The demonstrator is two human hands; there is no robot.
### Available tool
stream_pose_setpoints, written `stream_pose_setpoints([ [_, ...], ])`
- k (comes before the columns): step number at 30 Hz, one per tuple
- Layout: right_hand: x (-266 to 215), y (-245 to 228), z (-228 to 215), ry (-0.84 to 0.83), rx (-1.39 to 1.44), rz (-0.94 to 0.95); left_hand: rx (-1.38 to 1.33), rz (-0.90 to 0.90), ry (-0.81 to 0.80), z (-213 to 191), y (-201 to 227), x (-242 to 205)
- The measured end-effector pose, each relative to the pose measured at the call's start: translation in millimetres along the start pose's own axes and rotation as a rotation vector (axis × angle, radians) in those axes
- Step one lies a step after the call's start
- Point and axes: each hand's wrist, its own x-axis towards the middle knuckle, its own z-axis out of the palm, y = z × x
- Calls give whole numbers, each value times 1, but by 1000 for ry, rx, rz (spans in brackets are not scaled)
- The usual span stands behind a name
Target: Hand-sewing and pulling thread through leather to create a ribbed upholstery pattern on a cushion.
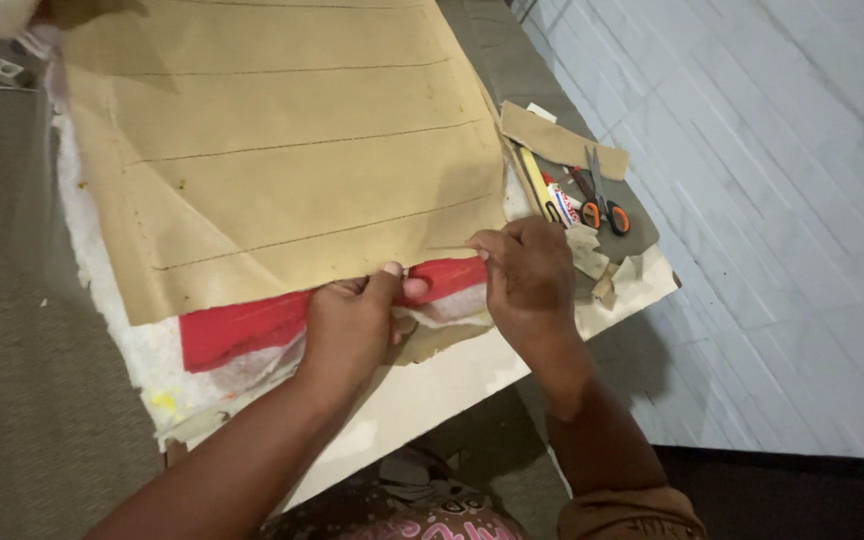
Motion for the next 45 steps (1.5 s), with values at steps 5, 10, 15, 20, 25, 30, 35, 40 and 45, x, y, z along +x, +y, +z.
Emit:
stream_pose_setpoints([
  [5,12,-14,-7,1,47,-14,-45,41,9,4,-4,-1],
  [10,11,-13,-2,4,-5,-28,6,36,1,2,-7,2],
  [15,17,-23,1,-12,133,-8,-48,25,6,4,-9,2],
  [20,24,-14,13,-32,441,63,-195,-55,37,4,-1,1],
  [25,18,-12,19,-87,511,172,-264,-75,29,2,-7,3],
  [30,22,-13,24,-111,485,156,-288,-62,26,5,-10,5],
  [35,32,-19,12,-67,346,106,-299,-59,-7,4,-8,1],
  [40,29,-22,27,-54,570,178,-249,-27,-27,0,-7,-1],
  [45,45,-45,11,-94,812,211,-236,12,-49,-2,-18,7],
])
